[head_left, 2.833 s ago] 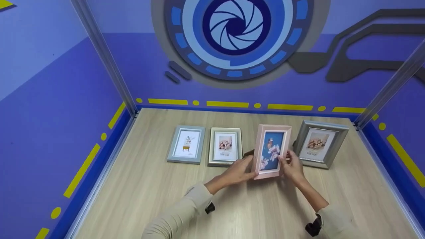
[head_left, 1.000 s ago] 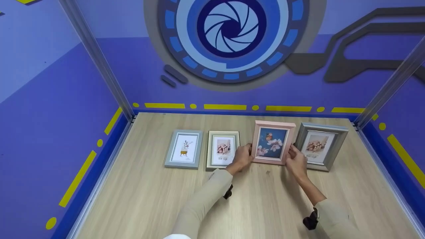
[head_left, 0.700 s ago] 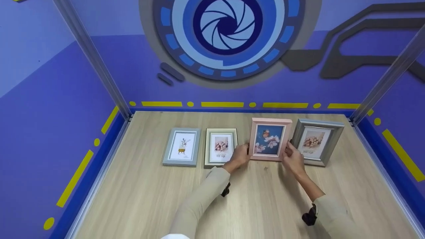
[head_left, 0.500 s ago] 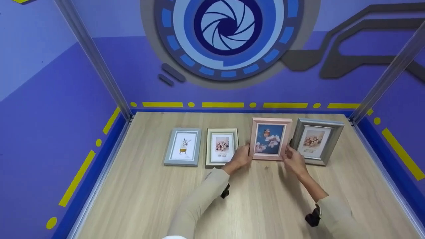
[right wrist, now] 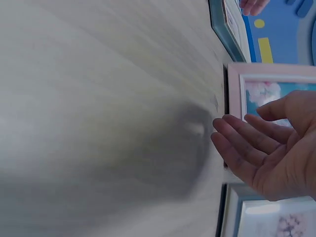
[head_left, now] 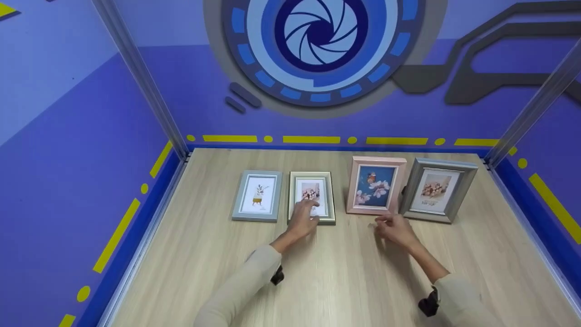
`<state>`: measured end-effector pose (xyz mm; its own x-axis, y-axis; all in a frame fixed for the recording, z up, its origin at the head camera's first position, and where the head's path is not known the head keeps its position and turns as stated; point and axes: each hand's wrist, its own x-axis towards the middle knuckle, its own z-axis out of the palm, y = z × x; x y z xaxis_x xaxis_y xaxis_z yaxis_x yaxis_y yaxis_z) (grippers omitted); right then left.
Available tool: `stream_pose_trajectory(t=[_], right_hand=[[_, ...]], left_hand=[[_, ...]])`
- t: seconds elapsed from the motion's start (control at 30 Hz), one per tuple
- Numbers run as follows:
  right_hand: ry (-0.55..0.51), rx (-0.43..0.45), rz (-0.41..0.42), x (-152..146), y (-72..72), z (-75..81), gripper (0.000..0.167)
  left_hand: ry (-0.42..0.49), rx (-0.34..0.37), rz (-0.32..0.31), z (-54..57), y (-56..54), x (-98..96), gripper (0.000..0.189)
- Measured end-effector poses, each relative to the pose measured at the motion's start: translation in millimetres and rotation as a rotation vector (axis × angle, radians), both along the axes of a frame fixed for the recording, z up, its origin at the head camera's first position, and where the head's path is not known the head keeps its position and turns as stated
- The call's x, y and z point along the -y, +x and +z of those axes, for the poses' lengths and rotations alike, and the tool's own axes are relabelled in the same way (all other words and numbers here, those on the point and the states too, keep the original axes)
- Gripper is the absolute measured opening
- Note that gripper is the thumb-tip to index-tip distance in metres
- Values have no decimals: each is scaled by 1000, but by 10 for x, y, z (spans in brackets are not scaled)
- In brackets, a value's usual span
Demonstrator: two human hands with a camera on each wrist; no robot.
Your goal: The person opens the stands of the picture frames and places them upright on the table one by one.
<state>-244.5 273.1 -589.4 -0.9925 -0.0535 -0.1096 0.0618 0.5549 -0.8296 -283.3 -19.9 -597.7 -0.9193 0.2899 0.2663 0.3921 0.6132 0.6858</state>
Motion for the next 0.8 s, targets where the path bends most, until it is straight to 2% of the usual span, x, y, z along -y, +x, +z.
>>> stream_pose_trajectory(t=[0.13,0.27,0.43,0.63,0.73,0.8], right_hand=[[-7,12,37,223,-43,-87,25],[-18,-2,53,447,-73,-146,27],[-27,-64,116,663,-90,-217,32],[-55,-116,142,825,-134,-285,37],[-65,-119,139,909,-173,-302,37],[-59,-122,153,956,-210,-311,32]], left_hand=[[16,-6,45,-64,63,209,36],[46,74,41,-93,126,348,44],[104,183,34,-100,159,430,57],[249,400,116,-34,104,468,68],[254,495,159,3,74,484,70],[252,528,175,12,61,481,70]])
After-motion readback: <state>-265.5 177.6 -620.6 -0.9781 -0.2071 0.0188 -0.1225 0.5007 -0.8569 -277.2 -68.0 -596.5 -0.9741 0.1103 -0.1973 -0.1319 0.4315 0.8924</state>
